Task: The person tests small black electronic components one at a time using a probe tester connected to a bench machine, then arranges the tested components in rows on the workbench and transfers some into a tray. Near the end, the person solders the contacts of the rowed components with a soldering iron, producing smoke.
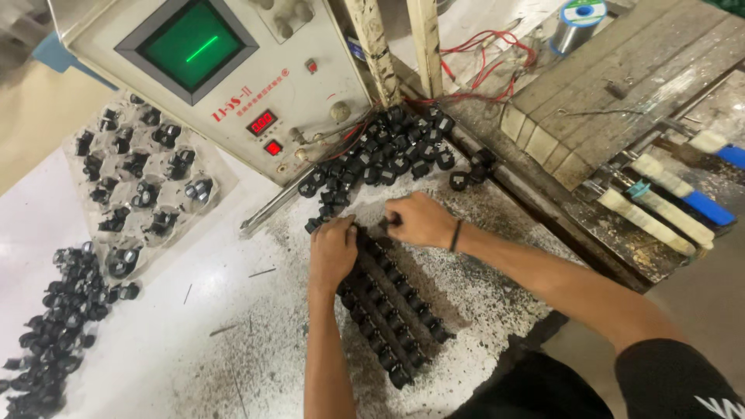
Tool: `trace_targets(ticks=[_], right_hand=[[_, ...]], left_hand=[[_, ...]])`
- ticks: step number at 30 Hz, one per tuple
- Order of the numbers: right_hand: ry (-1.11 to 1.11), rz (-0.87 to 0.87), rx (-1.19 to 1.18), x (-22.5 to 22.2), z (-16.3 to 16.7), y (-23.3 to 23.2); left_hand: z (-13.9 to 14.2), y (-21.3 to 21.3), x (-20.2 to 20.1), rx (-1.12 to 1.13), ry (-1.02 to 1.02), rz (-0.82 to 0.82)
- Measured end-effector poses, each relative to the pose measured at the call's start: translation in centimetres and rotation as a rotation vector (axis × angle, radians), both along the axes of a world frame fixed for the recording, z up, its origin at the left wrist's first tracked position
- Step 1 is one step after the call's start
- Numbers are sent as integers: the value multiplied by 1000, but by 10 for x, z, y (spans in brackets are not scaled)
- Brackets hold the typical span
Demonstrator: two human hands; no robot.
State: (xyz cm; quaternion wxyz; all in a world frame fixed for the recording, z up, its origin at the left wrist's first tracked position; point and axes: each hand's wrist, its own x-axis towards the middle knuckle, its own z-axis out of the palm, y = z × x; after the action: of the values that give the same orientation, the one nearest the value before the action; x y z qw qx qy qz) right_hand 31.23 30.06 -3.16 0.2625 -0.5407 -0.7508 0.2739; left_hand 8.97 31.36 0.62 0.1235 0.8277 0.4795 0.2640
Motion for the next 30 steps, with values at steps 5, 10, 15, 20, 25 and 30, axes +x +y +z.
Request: trace_targets(ticks=[5,10,15,20,25,30], right_hand=[[-154,15,395,-10,14,24],[-436,-167,658,-14,35,50],[-338,-233,463,-19,48,57],[-231,30,206,5,51,5],[-467,145,308,11,23,-37],[-390,8,162,-2,21,-30]], left_hand=[[-11,-8,-5,53,-66,-26],[1,-1,5,27,-96,-20],[3,13,25,-12,2,-53],[0,21,23,-80,-57,-103],[-5,22,18,-132,-151,-109],[-8,21,18,-183,-158,-141]])
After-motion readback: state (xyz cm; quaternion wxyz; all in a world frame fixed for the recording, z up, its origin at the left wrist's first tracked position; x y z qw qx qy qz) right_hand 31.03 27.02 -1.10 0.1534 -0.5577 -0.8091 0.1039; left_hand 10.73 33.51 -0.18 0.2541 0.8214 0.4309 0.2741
